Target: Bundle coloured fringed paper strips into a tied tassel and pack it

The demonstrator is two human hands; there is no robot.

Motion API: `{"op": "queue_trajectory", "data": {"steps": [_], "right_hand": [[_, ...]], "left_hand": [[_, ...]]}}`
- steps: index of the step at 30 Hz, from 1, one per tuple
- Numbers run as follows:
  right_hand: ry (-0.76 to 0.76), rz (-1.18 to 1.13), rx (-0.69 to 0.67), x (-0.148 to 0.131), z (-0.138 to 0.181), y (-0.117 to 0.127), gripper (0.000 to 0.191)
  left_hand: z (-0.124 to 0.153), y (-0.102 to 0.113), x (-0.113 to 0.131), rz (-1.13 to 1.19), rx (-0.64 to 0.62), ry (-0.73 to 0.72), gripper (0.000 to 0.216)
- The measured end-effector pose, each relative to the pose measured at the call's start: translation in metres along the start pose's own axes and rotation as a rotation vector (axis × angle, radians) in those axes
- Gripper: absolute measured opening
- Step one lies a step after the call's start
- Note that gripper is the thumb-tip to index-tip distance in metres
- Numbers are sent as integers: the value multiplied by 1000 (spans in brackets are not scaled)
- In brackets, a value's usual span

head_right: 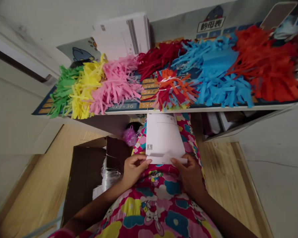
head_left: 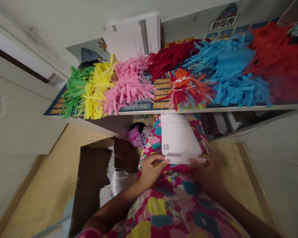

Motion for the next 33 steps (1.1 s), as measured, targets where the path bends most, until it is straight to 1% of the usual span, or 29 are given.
{"op": "queue_trajectory", "data": {"steps": [3, 5, 8, 11, 14, 17, 18, 21, 23, 24, 29, 33], "right_hand": [[4, 4, 59, 1, -2, -3, 45], [-14, -31, 74, 2, -4, -5, 44], [-59, -80, 30, 6, -8, -13, 43], [-105, -66, -31, 15, -12, -21, 43], [-113, -56, -53, 22, -15, -22, 44], [-96, 52, -94, 25, -18, -22, 48], [-94, 86, -116, 26, -19, -23, 47], [-101, 75, -196, 28, -20, -29, 36], [-109, 46, -256, 28, -20, -34, 36], [-116, 43, -274, 27, -20, -36, 37], [-146, 69, -266, 19, -18, -36, 41], [-193, 21, -244, 14, -15, -38, 41]], "left_hand": [[4, -4, -13, -30, 24, 30, 21], [5, -6, -18, -59, 16, 34, 20], [6, -6, -25, -66, 22, 52, 20], [9, -5, -36, -60, 57, 106, 23], [12, -5, -44, -73, 74, 150, 27], [13, -6, -45, -51, 85, 152, 25], [13, -7, -45, -39, 70, 153, 22], [9, -18, -44, 4, -57, 164, 16], [7, -22, -42, 26, -117, 164, 16], [7, -23, -42, 35, -123, 164, 16], [5, -22, -42, 58, -94, 170, 18], [5, -23, -41, 51, -96, 157, 17]]}}
Point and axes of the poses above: each hand's wrist, its own z-axis away from the middle knuckle, its own y-axis out of the back of the hand, x = y × z, the point moved 9 cm from there along -z, towards the middle knuckle, and after that the axes turned 2 degrees about -x, right-handed, at the moved point
